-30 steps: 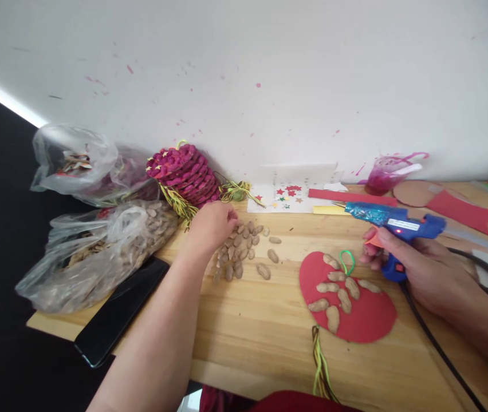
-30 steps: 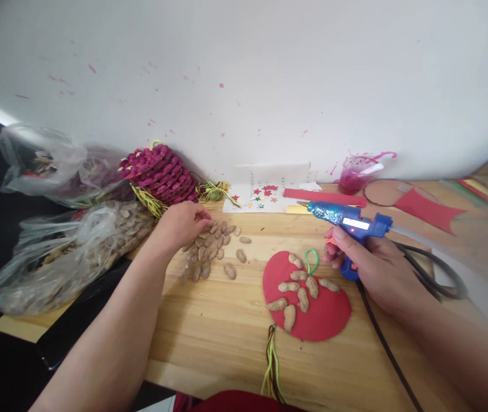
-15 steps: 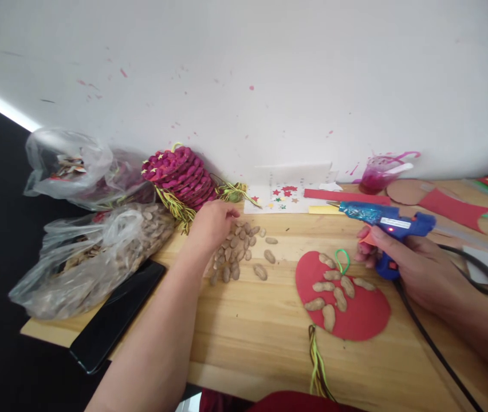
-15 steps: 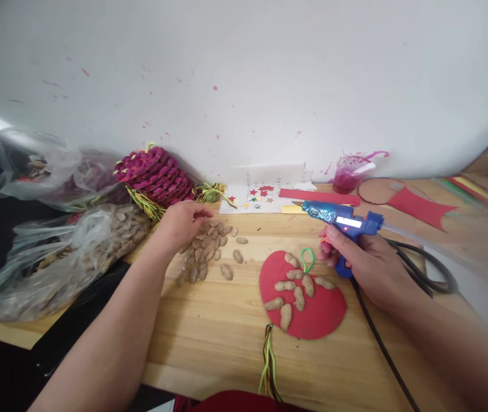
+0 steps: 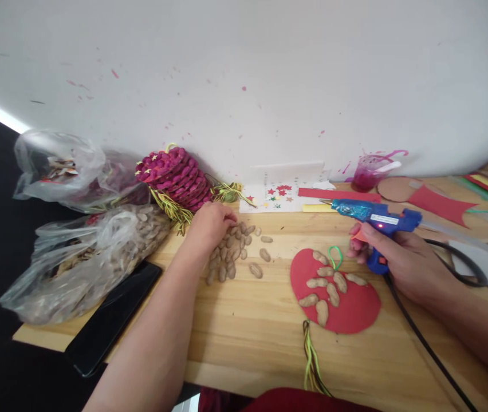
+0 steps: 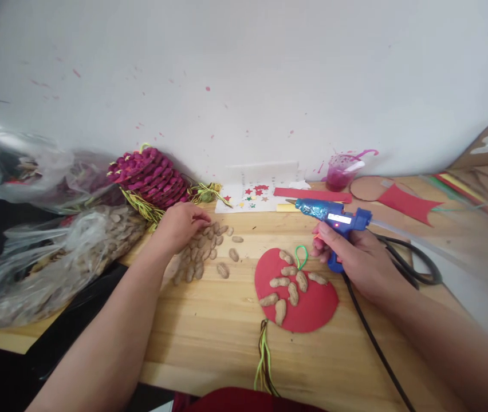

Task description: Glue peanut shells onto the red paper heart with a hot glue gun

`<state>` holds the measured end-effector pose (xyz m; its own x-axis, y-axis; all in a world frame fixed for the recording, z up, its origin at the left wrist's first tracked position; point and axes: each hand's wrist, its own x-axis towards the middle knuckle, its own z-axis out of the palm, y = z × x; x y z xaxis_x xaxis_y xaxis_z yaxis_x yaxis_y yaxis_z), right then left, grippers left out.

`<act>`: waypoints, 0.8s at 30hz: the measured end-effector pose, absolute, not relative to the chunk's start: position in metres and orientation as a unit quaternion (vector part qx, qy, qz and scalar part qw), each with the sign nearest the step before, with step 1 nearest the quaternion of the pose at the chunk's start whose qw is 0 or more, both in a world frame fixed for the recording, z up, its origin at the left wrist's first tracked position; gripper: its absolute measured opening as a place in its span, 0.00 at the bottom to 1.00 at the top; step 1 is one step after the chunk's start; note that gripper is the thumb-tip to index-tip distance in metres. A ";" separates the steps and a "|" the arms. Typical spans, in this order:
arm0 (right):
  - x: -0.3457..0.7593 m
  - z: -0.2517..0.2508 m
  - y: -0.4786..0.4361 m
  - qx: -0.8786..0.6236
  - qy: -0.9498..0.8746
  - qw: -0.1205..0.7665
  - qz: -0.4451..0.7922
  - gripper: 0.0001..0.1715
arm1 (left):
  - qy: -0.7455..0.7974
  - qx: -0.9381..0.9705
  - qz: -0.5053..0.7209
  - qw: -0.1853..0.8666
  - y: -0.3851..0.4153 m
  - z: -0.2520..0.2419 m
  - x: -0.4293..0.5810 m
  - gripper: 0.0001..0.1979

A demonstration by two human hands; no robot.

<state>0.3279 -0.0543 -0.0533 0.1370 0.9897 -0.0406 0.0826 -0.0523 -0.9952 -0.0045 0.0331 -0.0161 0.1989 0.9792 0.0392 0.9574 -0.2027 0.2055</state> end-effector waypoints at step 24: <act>0.327 -0.054 -0.056 -0.553 -0.471 0.510 0.460 0.26 | 0.629 0.760 0.140 0.084 0.035 -0.022 -0.005 0.07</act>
